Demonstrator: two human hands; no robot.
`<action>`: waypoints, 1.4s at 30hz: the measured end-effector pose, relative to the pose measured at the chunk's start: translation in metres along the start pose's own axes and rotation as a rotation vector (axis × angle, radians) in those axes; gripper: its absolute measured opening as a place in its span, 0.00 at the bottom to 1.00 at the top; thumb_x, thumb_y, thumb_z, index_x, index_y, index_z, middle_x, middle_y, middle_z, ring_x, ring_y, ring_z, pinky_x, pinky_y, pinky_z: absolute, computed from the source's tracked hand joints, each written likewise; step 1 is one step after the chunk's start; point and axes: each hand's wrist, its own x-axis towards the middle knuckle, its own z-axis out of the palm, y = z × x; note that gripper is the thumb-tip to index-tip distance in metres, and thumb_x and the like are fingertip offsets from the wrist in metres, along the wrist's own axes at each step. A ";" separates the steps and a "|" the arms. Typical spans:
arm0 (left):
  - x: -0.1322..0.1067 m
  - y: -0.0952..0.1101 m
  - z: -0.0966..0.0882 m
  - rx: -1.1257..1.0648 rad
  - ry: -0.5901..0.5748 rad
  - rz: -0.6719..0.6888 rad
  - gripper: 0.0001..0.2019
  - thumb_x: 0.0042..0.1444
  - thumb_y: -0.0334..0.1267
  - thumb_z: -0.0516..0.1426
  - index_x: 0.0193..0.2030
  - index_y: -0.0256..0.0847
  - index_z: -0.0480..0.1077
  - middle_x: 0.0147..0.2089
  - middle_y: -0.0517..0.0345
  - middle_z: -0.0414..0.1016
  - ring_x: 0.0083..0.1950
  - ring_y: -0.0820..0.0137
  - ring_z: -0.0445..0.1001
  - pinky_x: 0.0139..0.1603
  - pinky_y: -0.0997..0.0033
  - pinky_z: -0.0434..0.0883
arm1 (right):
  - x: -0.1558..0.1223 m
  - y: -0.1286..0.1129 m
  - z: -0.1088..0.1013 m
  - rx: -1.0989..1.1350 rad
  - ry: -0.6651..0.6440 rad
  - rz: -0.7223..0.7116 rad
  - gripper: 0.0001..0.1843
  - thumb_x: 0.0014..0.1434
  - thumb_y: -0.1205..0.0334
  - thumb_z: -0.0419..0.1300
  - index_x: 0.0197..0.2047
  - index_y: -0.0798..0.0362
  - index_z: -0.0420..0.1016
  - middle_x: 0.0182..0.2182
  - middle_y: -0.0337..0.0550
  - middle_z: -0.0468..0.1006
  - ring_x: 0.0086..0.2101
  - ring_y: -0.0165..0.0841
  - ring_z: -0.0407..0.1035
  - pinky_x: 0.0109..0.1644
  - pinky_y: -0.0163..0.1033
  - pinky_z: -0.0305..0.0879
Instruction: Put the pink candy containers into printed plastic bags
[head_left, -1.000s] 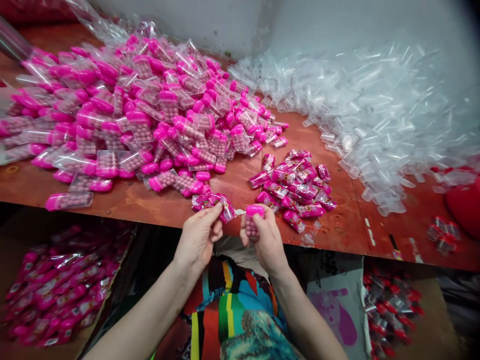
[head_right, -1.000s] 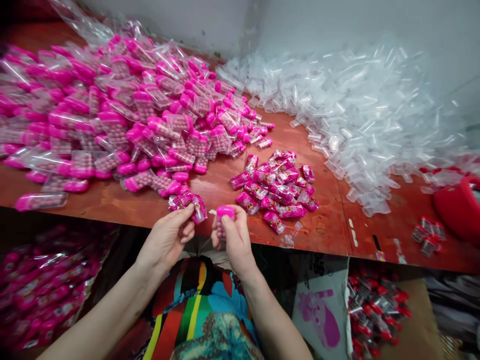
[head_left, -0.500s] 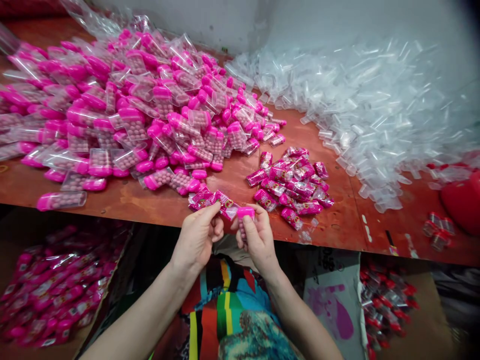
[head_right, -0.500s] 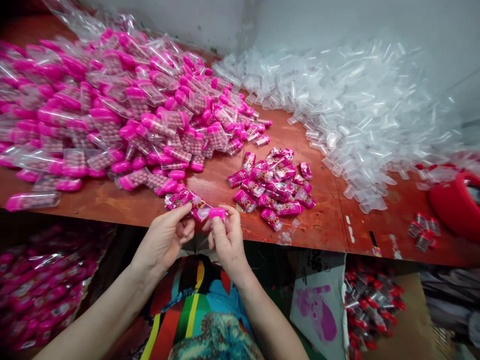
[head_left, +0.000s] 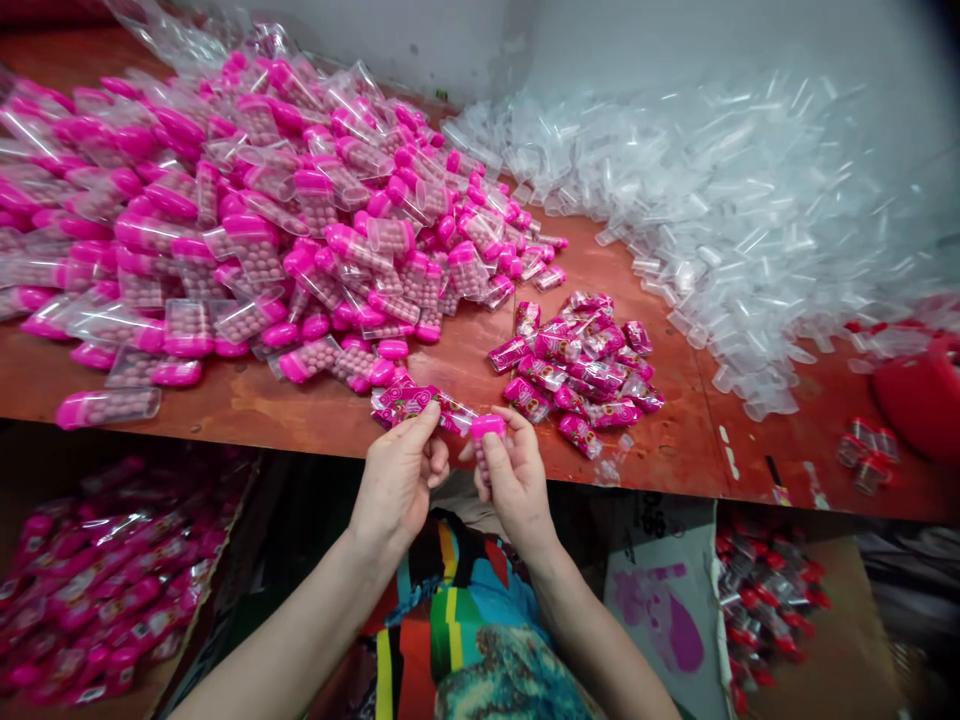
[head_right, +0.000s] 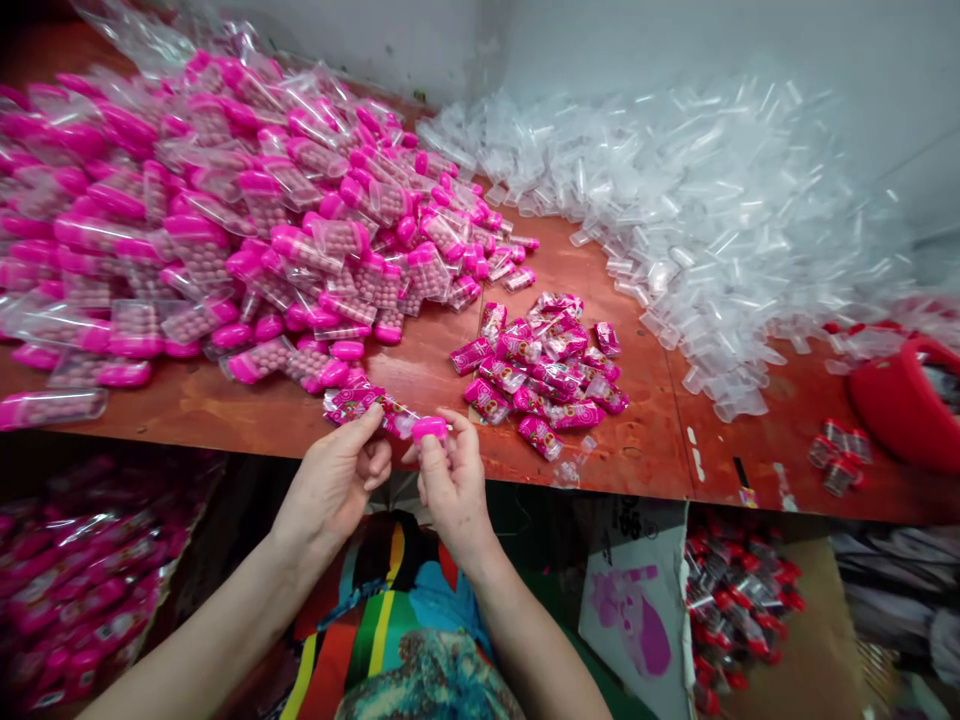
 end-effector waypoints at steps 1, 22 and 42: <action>0.000 -0.001 0.000 -0.001 -0.009 -0.006 0.18 0.51 0.45 0.64 0.23 0.39 0.62 0.13 0.67 0.60 0.15 0.80 0.56 0.15 0.80 0.49 | 0.000 0.001 0.001 0.002 -0.010 0.016 0.18 0.63 0.52 0.56 0.54 0.46 0.60 0.28 0.34 0.73 0.16 0.21 0.55 0.16 0.27 0.50; 0.000 0.000 -0.005 0.202 -0.276 -0.222 0.22 0.54 0.49 0.61 0.17 0.37 0.63 0.12 0.65 0.59 0.17 0.79 0.58 0.21 0.77 0.54 | 0.007 -0.003 -0.016 -0.596 -0.170 -0.151 0.27 0.63 0.56 0.56 0.64 0.47 0.56 0.34 0.41 0.75 0.28 0.32 0.70 0.34 0.39 0.67; 0.005 -0.001 -0.010 0.129 -0.320 -0.201 0.19 0.60 0.47 0.57 0.24 0.37 0.65 0.10 0.68 0.54 0.13 0.82 0.48 0.18 0.78 0.45 | -0.003 0.009 -0.019 -0.485 -0.126 -0.112 0.31 0.62 0.52 0.57 0.66 0.49 0.56 0.45 0.51 0.75 0.39 0.38 0.72 0.45 0.45 0.71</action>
